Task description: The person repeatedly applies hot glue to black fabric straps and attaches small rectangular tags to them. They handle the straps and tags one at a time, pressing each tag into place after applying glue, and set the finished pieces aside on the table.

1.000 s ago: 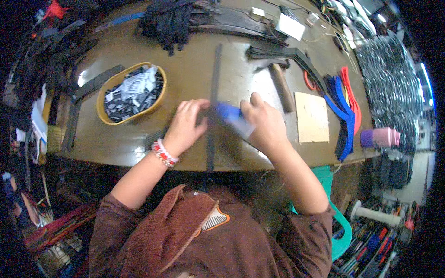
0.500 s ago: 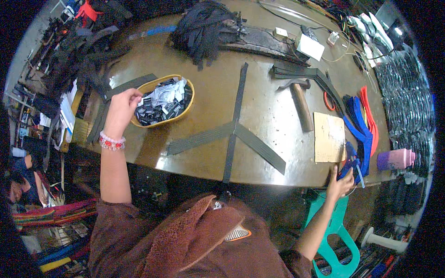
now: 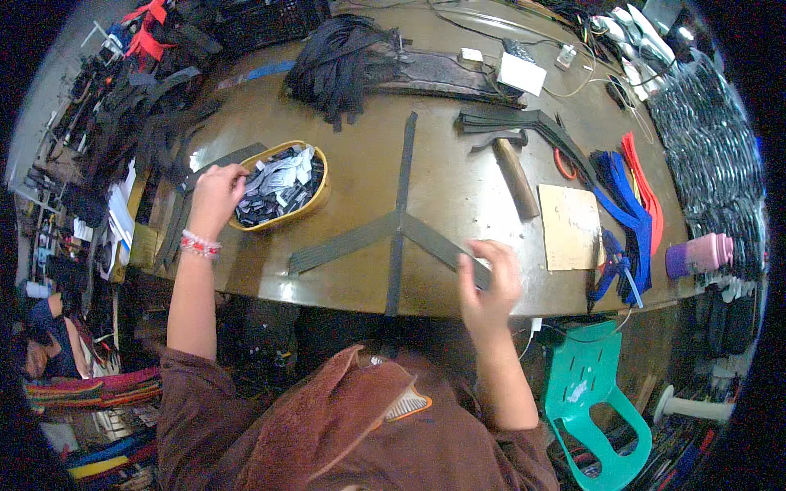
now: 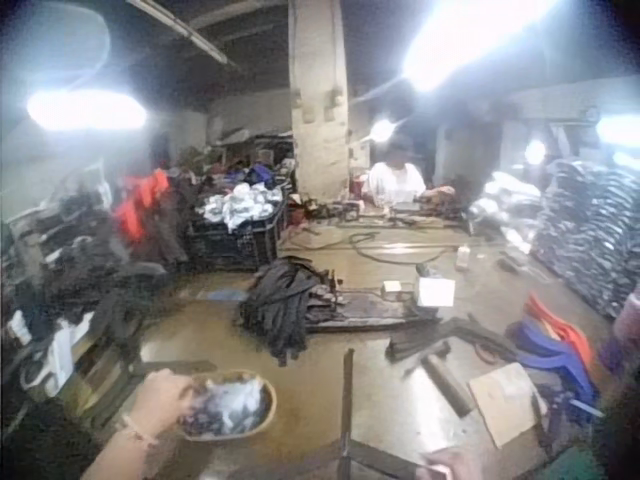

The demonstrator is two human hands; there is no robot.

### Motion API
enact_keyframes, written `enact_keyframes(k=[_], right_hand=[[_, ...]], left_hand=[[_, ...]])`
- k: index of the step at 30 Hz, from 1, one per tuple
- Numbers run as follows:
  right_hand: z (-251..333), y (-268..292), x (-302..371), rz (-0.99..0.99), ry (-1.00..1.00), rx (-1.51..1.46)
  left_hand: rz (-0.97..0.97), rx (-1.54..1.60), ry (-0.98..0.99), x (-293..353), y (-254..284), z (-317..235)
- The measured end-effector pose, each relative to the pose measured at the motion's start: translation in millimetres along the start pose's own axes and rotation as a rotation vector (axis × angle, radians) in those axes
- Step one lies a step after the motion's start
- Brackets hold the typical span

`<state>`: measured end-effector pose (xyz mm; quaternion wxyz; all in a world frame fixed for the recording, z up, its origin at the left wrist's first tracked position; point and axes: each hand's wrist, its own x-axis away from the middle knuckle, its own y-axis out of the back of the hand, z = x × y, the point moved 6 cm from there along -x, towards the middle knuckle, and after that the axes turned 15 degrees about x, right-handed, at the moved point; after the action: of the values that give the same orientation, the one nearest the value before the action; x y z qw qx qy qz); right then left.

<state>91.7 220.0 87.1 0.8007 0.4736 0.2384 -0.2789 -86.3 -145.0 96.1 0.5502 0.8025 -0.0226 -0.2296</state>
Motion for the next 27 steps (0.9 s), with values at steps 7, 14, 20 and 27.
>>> enact_keyframes(k=[7, 14, 20, 27], right_hand=[[58.5, -74.9, -15.7, 0.623, -0.027, -0.372], [59.7, -131.5, -10.9, 0.865, -0.490, -0.965], [48.6, -154.4, -63.1, 0.577, -0.284, -0.492], [38.2, -119.6, -97.7, 0.230, 0.119, -0.077]], left_hand=[[0.007, 0.902, 0.101, 14.8, -5.6, -58.1], [0.183, 1.673, 0.365, 36.4, -59.8, -115.4], [-0.322, 1.590, 0.356, 27.0, -43.8, -86.3], [0.218, 1.410, 0.290, 28.2, -97.9, -123.9]])
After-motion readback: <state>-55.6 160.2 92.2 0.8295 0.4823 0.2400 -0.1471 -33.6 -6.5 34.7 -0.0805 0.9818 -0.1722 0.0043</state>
